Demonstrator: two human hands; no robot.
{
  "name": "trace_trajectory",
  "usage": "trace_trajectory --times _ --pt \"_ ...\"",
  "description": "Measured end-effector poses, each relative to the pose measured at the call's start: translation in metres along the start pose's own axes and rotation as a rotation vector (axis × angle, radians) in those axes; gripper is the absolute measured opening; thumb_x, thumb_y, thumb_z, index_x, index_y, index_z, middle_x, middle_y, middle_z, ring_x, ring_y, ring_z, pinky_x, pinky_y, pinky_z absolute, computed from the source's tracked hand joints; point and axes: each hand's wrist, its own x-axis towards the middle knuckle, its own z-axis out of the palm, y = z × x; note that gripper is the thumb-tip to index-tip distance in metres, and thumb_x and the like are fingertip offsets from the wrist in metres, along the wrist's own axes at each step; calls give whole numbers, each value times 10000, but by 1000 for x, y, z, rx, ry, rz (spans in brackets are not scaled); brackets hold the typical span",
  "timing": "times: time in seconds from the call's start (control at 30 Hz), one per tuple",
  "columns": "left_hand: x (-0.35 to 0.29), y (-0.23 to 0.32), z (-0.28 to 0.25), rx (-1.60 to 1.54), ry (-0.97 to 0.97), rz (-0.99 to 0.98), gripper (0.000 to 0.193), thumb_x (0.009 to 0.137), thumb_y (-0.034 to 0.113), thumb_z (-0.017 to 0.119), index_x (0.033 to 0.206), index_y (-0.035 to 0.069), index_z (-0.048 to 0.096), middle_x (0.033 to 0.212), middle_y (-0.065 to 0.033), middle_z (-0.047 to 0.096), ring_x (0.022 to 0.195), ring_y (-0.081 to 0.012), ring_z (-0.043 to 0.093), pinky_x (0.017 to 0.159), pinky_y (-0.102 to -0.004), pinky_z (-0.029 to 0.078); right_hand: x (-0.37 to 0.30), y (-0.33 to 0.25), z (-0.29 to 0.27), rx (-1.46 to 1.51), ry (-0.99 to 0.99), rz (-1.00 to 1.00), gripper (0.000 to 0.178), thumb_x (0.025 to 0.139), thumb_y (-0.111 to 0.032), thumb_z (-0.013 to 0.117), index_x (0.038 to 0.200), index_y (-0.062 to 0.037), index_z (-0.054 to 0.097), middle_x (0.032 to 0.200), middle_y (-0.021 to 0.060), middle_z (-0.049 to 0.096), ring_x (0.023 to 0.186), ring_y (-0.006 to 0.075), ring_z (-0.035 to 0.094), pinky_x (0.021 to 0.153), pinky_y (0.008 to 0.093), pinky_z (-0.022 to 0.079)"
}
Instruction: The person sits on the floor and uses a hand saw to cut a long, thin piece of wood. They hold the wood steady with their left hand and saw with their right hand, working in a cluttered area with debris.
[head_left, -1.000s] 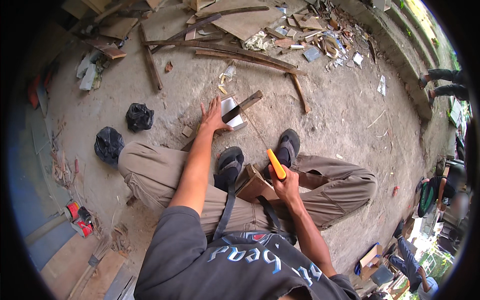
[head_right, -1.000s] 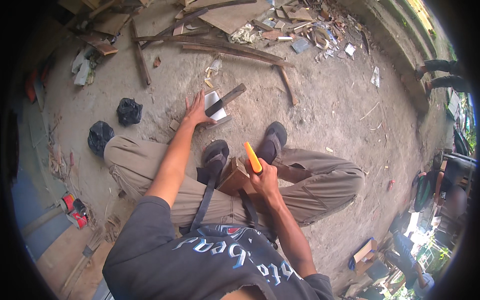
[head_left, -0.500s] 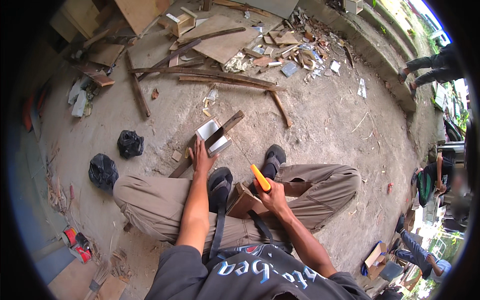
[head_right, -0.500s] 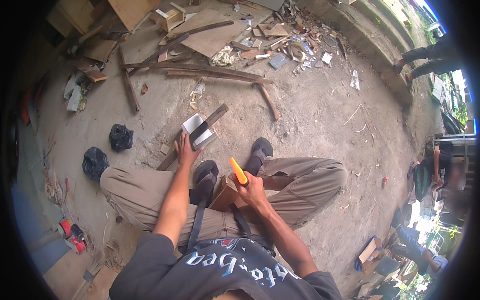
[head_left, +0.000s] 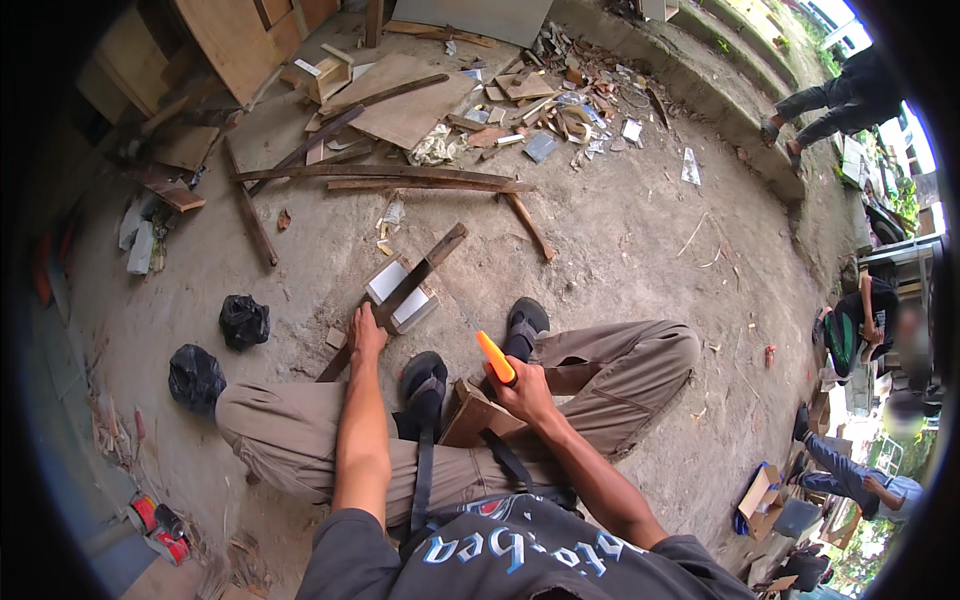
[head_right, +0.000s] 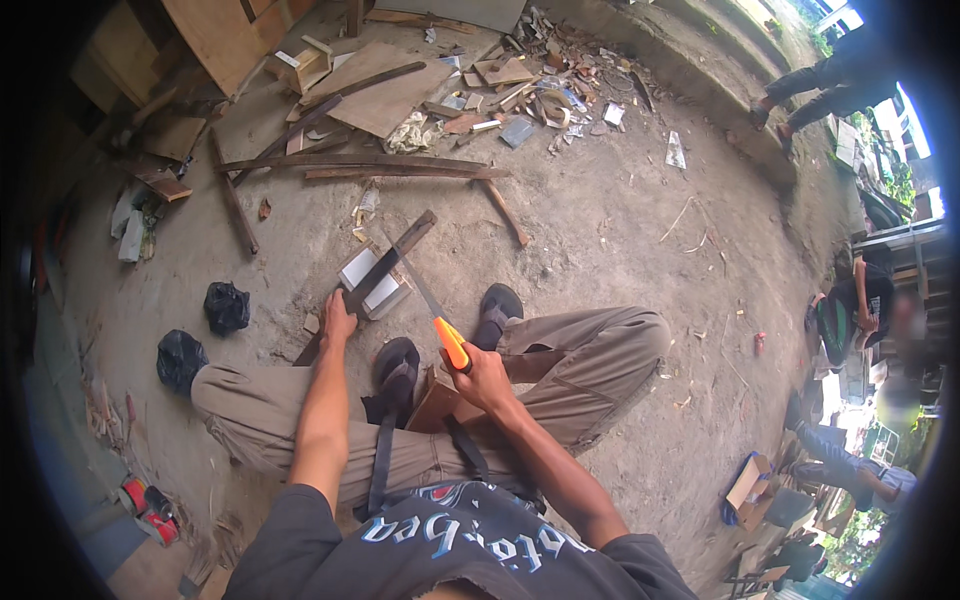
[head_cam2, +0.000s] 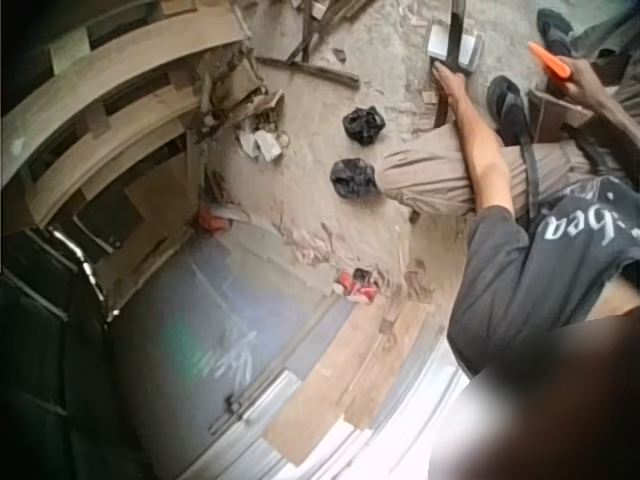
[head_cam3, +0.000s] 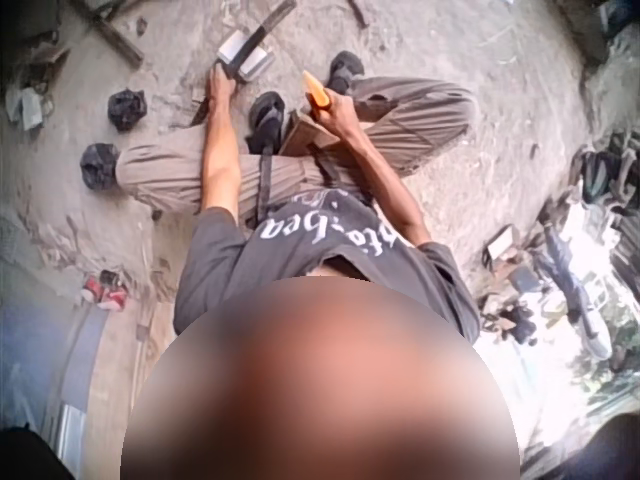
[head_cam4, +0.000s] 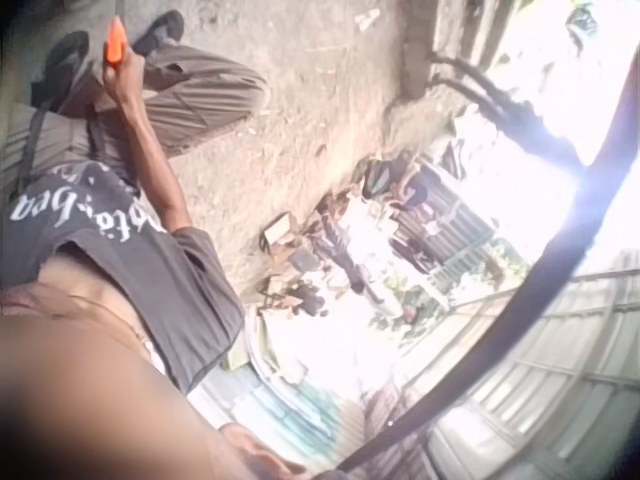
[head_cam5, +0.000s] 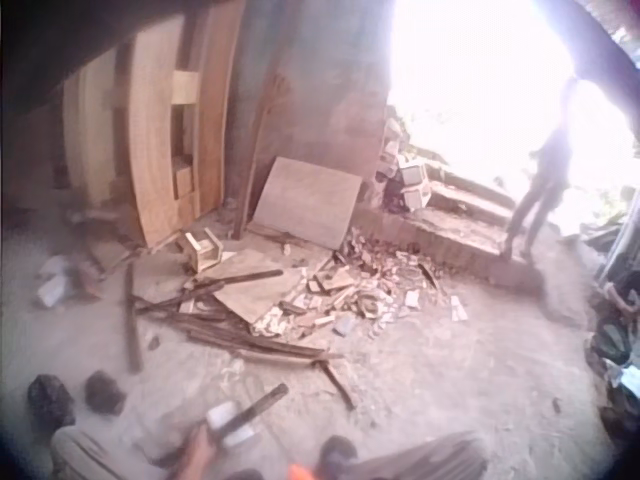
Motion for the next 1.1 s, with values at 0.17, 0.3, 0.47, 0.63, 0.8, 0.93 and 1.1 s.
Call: trace_trajectory --times 0.17,0.3,0.47,0.63,0.8,0.93,1.1 --pt "-9 22 1 -191 -91 -174 708 846 397 694 1414 48 457 1353 -221 570 1265 -395 528 1064 -480 403 -1 6 -9 -68 -79 108 306 912 -293 699 983 3 668 729 265 625 706 453 639 576 452 485" --pt "-12 31 -2 -237 -88 -232 746 909 613 534 1399 52 494 1322 -224 602 1246 -399 550 1058 -473 404 -1 -4 -14 -74 -41 76 282 901 -269 715 916 3 642 674 243 605 640 427 644 551 428 475" --pt "11 22 10 -198 -1 -360 685 966 653 349 1144 70 661 1185 -198 680 1126 -418 625 970 -552 429 7 -24 -20 1 -41 2 267 914 -240 715 939 0 602 647 181 582 563 276 573 542 367 451" --pt "26 33 12 -104 81 -511 716 969 655 339 969 64 742 1044 -246 710 1042 -439 663 954 -603 441 19 -49 -20 -125 -107 65 285 927 -241 702 928 13 575 712 250 626 655 450 629 575 429 474" --pt "28 50 10 -131 223 -497 654 966 616 396 857 67 734 881 -226 719 868 -425 695 772 -540 531 32 -59 -18 -197 -103 102 305 935 -255 706 855 9 577 621 201 582 575 347 591 528 375 449" --pt "24 51 15 -100 321 -518 535 963 512 449 755 87 700 777 -201 707 774 -410 693 685 -535 536 57 -91 -22 -318 -139 160 340 923 -270 726 808 11 573 618 214 596 573 401 624 526 380 461" --pt "23 53 9 -88 279 -470 433 939 415 483 793 74 704 766 -215 698 739 -414 688 669 -526 540 110 -122 -19 -370 -227 228 335 916 -258 728 809 23 580 635 220 606 615 408 645 543 389 474"
